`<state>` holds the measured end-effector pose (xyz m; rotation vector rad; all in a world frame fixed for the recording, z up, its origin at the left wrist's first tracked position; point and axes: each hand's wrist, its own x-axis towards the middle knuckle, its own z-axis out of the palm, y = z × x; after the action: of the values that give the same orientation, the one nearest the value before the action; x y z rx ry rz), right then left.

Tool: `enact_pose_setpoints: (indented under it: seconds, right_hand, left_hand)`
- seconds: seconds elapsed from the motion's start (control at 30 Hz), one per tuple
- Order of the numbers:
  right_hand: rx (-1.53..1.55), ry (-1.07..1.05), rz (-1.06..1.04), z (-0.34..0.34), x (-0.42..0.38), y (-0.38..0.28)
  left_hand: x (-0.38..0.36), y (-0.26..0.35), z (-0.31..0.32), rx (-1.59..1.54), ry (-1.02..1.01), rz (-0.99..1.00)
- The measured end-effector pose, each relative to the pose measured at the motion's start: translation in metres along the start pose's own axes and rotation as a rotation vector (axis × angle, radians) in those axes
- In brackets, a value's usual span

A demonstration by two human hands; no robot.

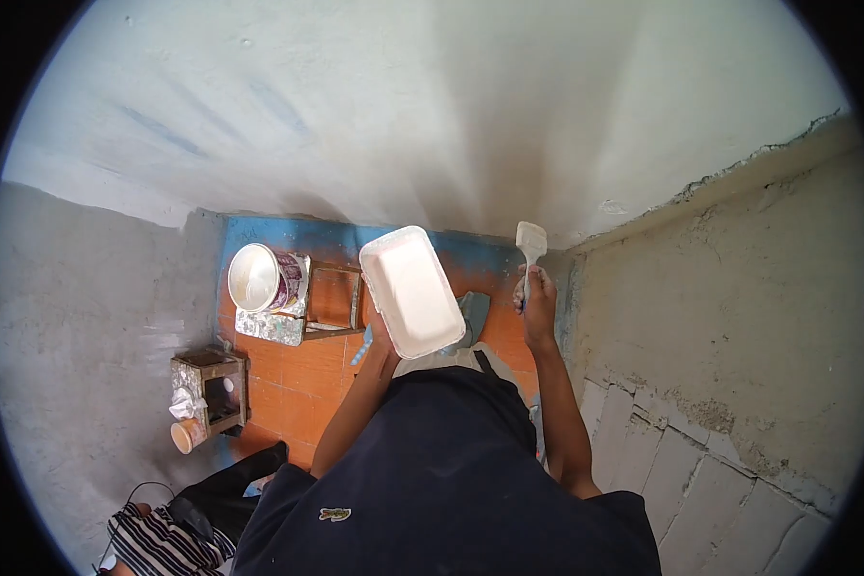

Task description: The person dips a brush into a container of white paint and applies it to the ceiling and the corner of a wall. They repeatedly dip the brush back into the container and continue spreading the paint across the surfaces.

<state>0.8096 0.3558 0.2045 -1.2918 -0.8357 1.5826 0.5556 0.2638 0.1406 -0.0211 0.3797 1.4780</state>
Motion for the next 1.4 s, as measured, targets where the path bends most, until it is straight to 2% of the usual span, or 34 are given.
enact_pose_setpoints:
  seconds: [0.27, 0.5, 0.6, 0.77, 0.87, 1.0, 1.17, 1.33, 1.4]
  right_hand:
    - [-0.138, -0.012, -0.100, 0.076, 0.011, 0.001]
    - [-0.149, -0.024, -0.225, 0.201, 0.021, -0.002]
    - [-0.309, -0.097, -0.376, 0.250, 0.023, 0.012]
    - [-0.223, -0.276, -0.192, 0.321, 0.050, 0.056]
    - [-0.208, -0.258, -0.074, 0.352, 0.090, 0.122]
    - [-0.168, -0.201, -0.027, 0.413, 0.108, 0.146]
    - [-0.148, -0.109, -0.041, 0.499, 0.126, 0.113]
    - [0.009, -0.074, -0.215, 0.572, 0.114, 0.005]
    - [-0.015, -0.076, -0.336, 0.582, 0.097, -0.017]
  left_hand:
    - [0.027, 0.063, -0.014, -0.016, -0.044, 0.020]
    - [0.025, 0.170, -0.014, 0.021, -0.017, 0.081]
    - [0.021, 0.220, -0.020, 0.039, 0.000, 0.129]
    - [0.002, 0.292, -0.034, 0.066, 0.031, 0.187]
    - [-0.010, 0.326, -0.042, 0.085, 0.055, 0.211]
    - [-0.028, 0.356, -0.051, 0.107, 0.091, 0.230]
    - [-0.039, 0.372, -0.075, 0.111, 0.146, 0.282]
    - [-0.049, 0.378, -0.104, 0.089, 0.197, 0.327]
    - [-0.054, 0.381, -0.107, 0.083, 0.198, 0.318]
